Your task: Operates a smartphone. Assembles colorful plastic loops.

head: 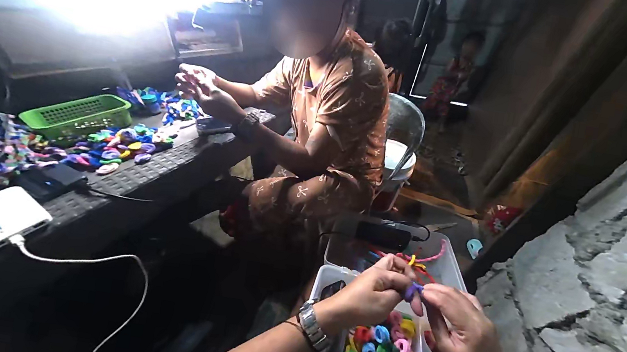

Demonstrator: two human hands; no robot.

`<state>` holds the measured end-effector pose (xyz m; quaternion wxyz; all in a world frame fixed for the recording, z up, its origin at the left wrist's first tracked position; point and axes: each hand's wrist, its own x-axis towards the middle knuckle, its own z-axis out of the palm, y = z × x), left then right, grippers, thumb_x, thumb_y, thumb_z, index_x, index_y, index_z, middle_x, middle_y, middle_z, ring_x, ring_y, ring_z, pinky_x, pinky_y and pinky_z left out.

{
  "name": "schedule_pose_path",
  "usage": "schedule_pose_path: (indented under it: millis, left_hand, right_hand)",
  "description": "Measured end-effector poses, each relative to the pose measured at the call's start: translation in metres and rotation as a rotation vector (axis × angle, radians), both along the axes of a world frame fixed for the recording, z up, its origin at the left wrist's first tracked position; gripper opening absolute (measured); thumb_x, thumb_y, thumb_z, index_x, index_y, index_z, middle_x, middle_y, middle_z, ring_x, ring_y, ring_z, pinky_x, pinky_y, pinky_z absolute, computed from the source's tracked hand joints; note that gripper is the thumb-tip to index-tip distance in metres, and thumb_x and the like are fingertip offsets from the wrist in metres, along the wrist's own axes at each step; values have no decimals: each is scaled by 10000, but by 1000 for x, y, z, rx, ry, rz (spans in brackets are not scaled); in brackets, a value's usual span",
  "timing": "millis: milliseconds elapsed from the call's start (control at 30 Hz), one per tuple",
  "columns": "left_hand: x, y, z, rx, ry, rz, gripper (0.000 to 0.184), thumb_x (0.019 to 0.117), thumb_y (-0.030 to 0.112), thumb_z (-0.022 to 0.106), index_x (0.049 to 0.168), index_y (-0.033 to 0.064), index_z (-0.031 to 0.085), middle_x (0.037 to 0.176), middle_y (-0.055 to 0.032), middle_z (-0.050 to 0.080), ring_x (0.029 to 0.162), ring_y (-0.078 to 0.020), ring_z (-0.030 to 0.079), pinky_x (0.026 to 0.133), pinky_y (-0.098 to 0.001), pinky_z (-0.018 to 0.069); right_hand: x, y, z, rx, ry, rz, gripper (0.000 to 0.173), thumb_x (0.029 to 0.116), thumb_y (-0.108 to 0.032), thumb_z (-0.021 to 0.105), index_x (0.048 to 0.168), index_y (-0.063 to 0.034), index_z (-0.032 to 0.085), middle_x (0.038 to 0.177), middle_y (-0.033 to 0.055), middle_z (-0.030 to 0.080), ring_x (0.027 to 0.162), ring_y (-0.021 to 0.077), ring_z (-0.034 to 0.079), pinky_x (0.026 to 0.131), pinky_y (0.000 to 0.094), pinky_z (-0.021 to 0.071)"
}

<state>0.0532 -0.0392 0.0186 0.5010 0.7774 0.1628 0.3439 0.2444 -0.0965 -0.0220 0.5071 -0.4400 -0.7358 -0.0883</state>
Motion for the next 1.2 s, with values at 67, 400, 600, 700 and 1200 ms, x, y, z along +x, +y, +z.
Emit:
schedule_pose_path:
  millis: [67,400,600,700,1200]
  left_hand:
    - [2,-1,0,-19,-83,-56,301,950,-41,409,956,-100,705,1309,-173,578,1248,-150,521,1058,-292,436]
    - [6,-6,-5,274,52,208,404,954,-84,491,1348,-73,579,1241,-214,636,1002,-185,653,901,-300,540]
    - [10,-10,-4,302,16,333,285,944,9,617,1216,-63,667,1102,-162,699,945,-153,682,855,-280,563]
    - [7,-8,-9,333,47,391,212,940,42,635,1119,-32,721,1026,-130,721,933,-155,695,854,-300,569]
    - [3,-4,-10,628,174,447,174,975,100,603,1083,22,715,929,-93,716,797,-208,695,736,-422,577]
  right_hand:
    - [1,0,0,-23,129,65,155,998,-228,585,985,-134,708,996,2,737,1009,54,676,944,269,524]
    - [-8,-8,2,-460,217,64,475,912,-243,615,1296,34,651,1265,208,661,1009,202,693,851,359,579]
    - [-1,-8,7,-667,848,738,738,917,-381,733,1540,-181,392,1455,-4,557,1225,158,615,938,364,576]
    - [1,-7,9,-619,903,780,454,909,-446,721,1328,-280,665,1408,-36,615,1244,149,605,935,340,567]
    - [-12,-14,15,-678,583,306,383,980,-257,597,1273,-13,633,1122,33,665,866,32,647,776,216,565]
